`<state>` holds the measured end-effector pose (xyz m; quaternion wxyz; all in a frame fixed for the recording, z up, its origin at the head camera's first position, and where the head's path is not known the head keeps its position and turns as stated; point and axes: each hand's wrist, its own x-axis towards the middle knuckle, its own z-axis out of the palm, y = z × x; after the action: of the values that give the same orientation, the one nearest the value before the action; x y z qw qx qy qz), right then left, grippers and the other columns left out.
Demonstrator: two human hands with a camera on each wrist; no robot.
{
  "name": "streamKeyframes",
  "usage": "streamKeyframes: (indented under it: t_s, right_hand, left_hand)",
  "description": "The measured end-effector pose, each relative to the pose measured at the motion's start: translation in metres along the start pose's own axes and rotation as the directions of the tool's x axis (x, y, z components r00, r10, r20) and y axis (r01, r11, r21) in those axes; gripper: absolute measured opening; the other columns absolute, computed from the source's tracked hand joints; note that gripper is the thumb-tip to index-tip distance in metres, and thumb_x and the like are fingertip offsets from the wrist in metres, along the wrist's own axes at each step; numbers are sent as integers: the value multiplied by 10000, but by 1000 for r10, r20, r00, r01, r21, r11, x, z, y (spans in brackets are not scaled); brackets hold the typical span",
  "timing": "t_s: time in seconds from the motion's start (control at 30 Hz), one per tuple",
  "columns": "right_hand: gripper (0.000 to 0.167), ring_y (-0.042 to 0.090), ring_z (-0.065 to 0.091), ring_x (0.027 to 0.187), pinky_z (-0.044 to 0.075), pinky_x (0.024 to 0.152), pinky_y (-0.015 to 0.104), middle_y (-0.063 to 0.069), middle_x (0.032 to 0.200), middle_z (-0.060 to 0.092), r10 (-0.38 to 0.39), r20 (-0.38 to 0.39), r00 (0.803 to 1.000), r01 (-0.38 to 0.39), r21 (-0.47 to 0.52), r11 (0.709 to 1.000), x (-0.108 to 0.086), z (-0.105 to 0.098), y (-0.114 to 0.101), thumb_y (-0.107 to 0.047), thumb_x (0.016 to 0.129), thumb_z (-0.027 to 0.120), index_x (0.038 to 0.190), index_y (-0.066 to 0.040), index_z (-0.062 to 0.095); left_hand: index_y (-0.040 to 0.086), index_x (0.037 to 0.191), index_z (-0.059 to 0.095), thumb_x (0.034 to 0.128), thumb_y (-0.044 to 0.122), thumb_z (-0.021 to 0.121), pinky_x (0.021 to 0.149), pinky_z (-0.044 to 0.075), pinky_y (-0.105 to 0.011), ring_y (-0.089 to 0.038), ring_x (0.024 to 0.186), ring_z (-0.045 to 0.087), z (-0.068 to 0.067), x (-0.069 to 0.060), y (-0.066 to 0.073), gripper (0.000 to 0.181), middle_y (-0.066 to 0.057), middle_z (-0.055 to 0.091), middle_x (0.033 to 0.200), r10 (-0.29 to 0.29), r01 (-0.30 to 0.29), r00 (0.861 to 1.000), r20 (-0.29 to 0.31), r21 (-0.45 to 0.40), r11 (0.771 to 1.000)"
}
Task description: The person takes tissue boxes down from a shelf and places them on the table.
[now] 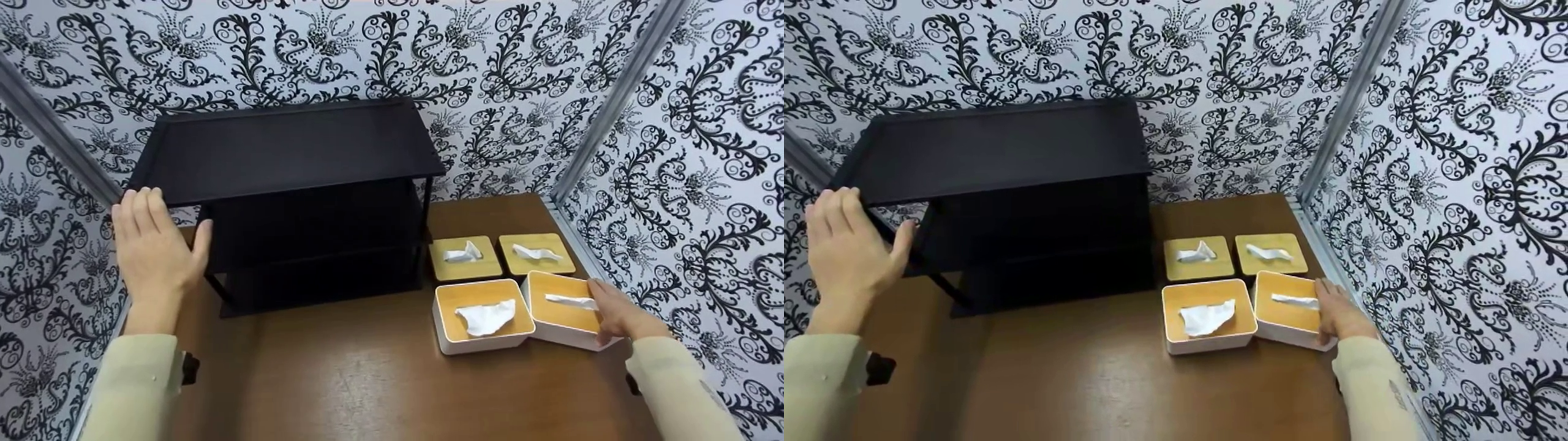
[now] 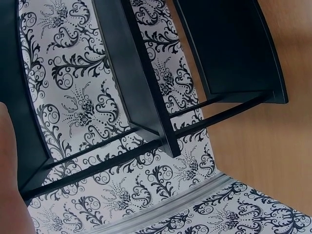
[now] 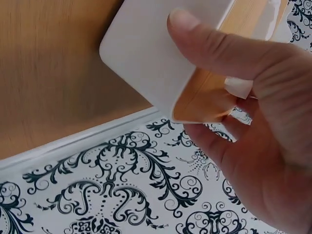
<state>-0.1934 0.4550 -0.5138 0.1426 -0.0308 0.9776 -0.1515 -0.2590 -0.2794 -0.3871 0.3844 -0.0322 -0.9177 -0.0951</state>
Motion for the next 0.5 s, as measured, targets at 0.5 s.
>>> streamKeyframes:
  t_s: [0.5]
  right_hand:
    - [911, 580, 162, 1388, 159, 1104, 716, 290, 1572, 156, -70, -5, 998, 69, -82, 994, 9, -4, -8, 262, 705, 469, 1533, -28, 224]
  left_hand:
    - [-77, 1430, 262, 930, 547, 400, 1253, 84, -485, -449, 1394, 263, 1, 0, 0, 812, -321, 332, 1422, 4, -3, 1000, -9, 2, 1000]
